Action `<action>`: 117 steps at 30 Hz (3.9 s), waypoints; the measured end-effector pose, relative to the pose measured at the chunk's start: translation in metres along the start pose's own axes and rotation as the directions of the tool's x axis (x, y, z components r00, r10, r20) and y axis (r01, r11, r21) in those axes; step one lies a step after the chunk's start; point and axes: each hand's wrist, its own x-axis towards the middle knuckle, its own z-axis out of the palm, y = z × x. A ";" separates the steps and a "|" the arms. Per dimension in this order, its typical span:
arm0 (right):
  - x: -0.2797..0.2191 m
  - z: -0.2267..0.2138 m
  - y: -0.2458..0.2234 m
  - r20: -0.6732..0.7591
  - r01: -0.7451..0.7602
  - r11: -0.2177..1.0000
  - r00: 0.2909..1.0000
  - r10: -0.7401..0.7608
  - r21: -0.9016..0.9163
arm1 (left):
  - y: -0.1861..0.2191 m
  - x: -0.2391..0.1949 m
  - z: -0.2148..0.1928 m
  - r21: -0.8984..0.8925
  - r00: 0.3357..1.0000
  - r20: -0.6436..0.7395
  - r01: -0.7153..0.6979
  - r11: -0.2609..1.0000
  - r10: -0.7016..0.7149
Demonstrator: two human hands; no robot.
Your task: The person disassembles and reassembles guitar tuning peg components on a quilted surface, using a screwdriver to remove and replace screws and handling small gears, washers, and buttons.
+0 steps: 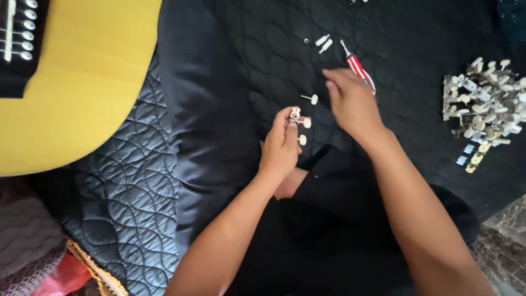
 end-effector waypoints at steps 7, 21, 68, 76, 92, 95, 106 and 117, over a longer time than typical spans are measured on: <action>0.075 0.067 0.028 0.032 -0.007 0.949 0.999 0.018 -0.314 | 0.028 0.000 -0.008 0.012 0.992 -0.007 0.125 0.992 -0.125; 0.073 0.056 0.034 0.068 -0.028 0.964 0.997 0.048 -0.265 | 0.013 0.006 -0.006 0.055 0.994 -0.007 0.113 0.992 -0.113; -0.099 -0.005 -0.045 0.149 -0.460 0.654 0.868 0.474 0.601 | -0.016 -0.013 0.008 0.289 0.883 0.318 -0.437 0.852 0.345; -0.100 -0.002 -0.042 0.169 -0.488 0.592 0.843 0.511 0.641 | -0.017 -0.014 0.009 0.282 0.883 0.308 -0.439 0.853 0.353; -0.094 -0.012 -0.047 -0.001 -0.251 0.851 0.959 0.284 0.462 | -0.024 -0.008 0.009 0.253 0.887 0.324 -0.417 0.873 0.330; -0.097 -0.008 -0.047 -0.039 -0.235 0.852 0.958 0.286 0.468 | -0.022 -0.011 0.009 0.274 0.883 0.325 -0.429 0.860 0.337; -0.096 -0.011 -0.048 -0.018 -0.267 0.814 0.947 0.322 0.516 | -0.025 -0.012 0.010 0.293 0.872 0.319 -0.464 0.836 0.372; -0.097 -0.014 -0.059 -0.172 -0.027 0.963 0.982 0.075 0.270 | -0.030 -0.007 0.010 0.275 0.863 0.312 -0.481 0.833 0.396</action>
